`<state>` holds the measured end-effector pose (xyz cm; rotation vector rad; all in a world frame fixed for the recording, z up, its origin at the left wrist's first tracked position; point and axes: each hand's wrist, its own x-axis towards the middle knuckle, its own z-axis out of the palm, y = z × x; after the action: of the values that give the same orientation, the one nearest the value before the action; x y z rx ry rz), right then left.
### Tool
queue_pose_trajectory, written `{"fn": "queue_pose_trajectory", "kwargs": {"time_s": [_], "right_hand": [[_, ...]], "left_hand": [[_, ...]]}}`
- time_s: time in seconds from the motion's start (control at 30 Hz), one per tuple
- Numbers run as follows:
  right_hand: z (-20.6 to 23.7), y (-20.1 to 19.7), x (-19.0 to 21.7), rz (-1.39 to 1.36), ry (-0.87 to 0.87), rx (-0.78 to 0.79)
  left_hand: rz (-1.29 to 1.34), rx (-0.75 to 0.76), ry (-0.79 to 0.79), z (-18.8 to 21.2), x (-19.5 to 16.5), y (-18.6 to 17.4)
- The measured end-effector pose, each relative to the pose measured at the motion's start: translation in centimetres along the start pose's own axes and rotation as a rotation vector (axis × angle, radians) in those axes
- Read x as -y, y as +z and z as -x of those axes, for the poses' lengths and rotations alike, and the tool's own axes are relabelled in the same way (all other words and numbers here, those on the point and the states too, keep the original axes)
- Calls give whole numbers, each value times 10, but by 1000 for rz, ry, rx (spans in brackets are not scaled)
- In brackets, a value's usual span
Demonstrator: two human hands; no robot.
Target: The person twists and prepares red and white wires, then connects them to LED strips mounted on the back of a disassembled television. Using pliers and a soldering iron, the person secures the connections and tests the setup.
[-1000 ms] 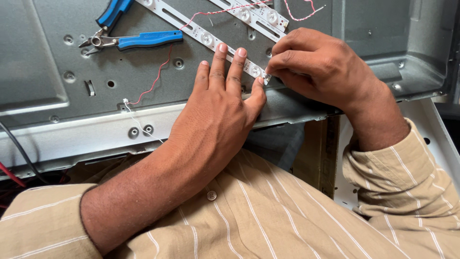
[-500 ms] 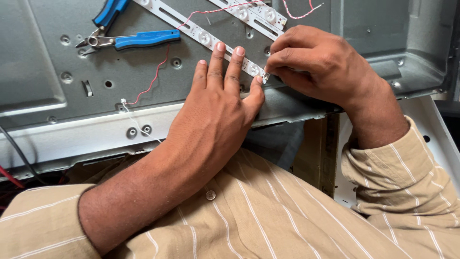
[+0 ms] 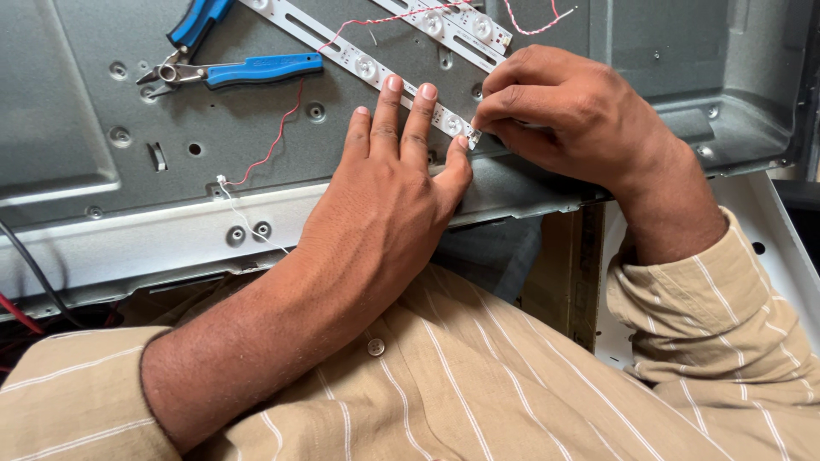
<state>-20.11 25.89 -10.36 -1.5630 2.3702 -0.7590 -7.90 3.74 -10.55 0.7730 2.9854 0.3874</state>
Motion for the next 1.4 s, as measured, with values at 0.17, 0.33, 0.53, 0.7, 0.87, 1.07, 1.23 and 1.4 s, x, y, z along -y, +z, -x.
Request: {"fn": "queue_pose_trajectory", "kwargs": {"time_s": [0.17,0.33,0.53,0.7,0.87,1.07,1.23,1.4], "right_hand": [[0,-1,2,19,-11,3],[-1,1,3,22,14,-2],[-1,1,4,11,-1,-1],[-2,1,5,18,0,3],[-3,1,5,17,7,2],[-5,-2,8,-23,1,19],[-7,-2,11,-36,26,29],[-7,-3,12,-20,-5,36]], "left_hand": [[8,4,3,2,0,-1],[8,-12,-5,3,0,-1],[2,4,-2,3,0,-1],[-3,17,1,4,0,-3],[-17,2,1,4,0,-2],[45,-30,1,4,2,-1],[34,-33,0,5,2,-1],[27,-35,-6,5,1,-1]]}}
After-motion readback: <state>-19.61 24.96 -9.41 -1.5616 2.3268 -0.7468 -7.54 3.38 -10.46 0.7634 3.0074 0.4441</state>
